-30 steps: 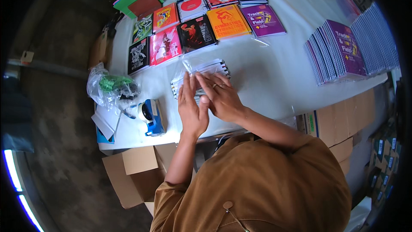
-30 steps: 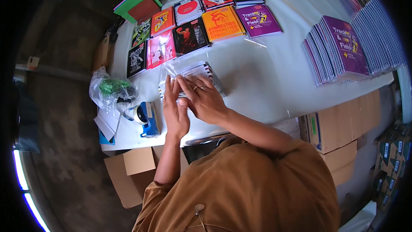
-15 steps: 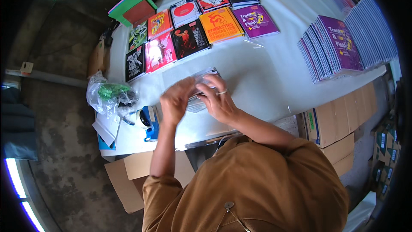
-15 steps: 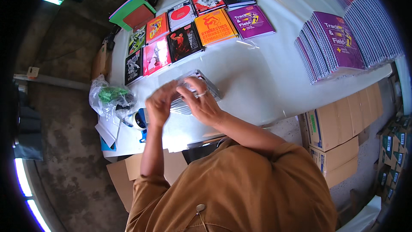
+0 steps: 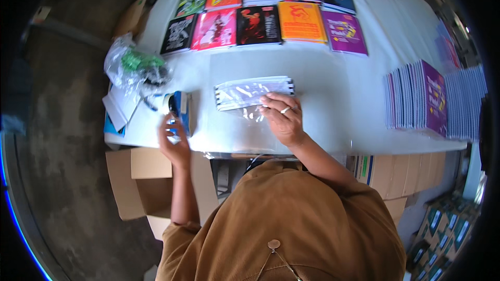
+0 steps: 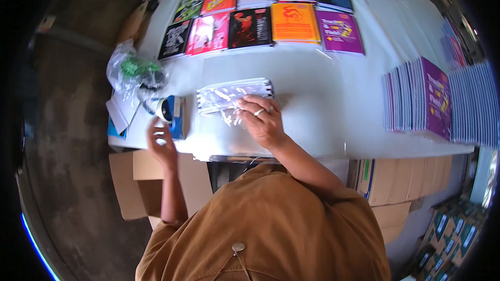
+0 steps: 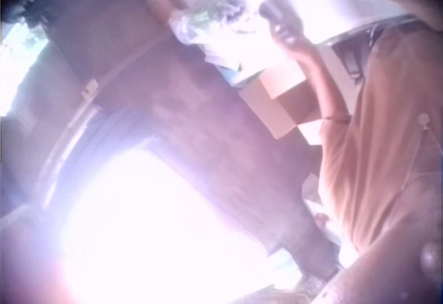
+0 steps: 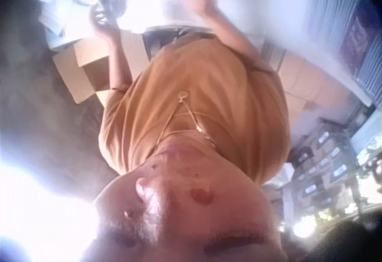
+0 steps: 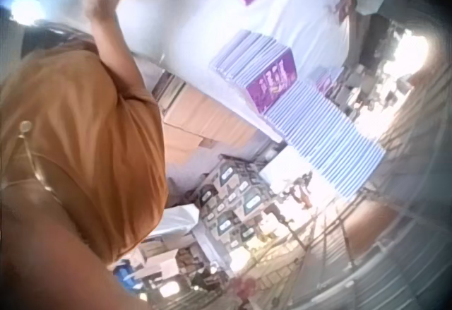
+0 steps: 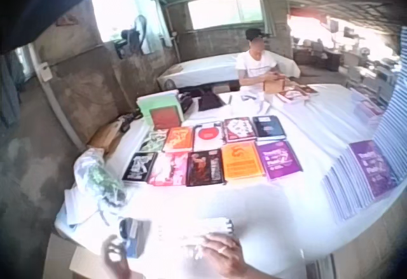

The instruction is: The person stacks multiple notebooks with different cover designs, places the stack into a clear plastic sleeve, and uses tape to seal the package.

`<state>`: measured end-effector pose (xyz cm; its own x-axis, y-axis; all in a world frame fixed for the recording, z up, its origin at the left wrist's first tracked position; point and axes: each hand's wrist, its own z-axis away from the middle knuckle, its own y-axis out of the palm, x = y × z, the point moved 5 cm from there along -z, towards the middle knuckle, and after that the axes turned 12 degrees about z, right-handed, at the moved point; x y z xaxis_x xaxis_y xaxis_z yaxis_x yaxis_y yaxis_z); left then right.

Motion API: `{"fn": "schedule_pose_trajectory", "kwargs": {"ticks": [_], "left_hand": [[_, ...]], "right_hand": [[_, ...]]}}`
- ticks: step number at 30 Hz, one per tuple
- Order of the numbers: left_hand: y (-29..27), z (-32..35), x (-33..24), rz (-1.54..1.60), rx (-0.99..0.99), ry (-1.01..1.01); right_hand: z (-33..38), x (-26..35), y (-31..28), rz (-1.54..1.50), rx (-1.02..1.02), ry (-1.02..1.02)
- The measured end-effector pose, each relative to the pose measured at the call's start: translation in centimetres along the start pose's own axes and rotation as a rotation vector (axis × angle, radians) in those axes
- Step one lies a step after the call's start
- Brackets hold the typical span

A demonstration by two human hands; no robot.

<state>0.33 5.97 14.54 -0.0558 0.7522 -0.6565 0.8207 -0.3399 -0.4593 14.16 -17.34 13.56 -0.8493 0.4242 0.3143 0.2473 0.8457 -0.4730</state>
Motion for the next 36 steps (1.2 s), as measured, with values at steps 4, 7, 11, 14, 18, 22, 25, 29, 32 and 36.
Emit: {"fn": "schedule_pose_trajectory", "kwargs": {"ticks": [4, 7, 11, 14, 18, 22, 25, 29, 32, 36], "left_hand": [[-6.7, 1.0, 17.0, 0.000, 0.314, -0.944], [-4.5, 1.1, 16.5, 0.113, 0.480, -1.263], [-5.5, 3.0, 17.5, 0.448, 0.451, -1.223], [-5.8, 5.4, 16.1, 1.055, 0.350, -1.072], [-8.1, 8.3, 17.4, 0.627, 0.359, -1.030], [-9.6, 1.9, 16.0, -0.233, -0.281, -0.504], [-1.9, -3.4, 2.5, 0.030, -0.296, -0.502], [7.4, 1.6, -10.9, 1.024, 0.277, -0.870], [11.0, 6.0, -7.9, 0.776, 0.366, -1.067], [10.9, 7.0, -7.1, 0.825, 0.430, -1.087]], "right_hand": [[-0.4, 0.7, -0.5, -0.023, -0.004, -0.004], [-0.1, 0.3, -0.3, -0.008, -0.018, -0.023], [-0.4, 0.9, -0.2, -0.005, 0.018, -0.036], [-0.3, 0.3, 0.1, 0.018, 0.026, -0.023], [-0.5, 0.5, 0.0, 0.005, 0.020, -0.011], [-0.6, 0.8, 0.3, -0.029, -0.005, -0.031], [-0.2, -0.1, 0.4, -0.016, -0.012, -0.024], [-0.3, 0.1, 0.0, 0.002, 0.004, -0.034], [0.3, 0.0, -0.3, 0.008, 0.010, -0.049], [-0.3, 1.2, 0.1, 0.209, 0.337, -0.028]]}}
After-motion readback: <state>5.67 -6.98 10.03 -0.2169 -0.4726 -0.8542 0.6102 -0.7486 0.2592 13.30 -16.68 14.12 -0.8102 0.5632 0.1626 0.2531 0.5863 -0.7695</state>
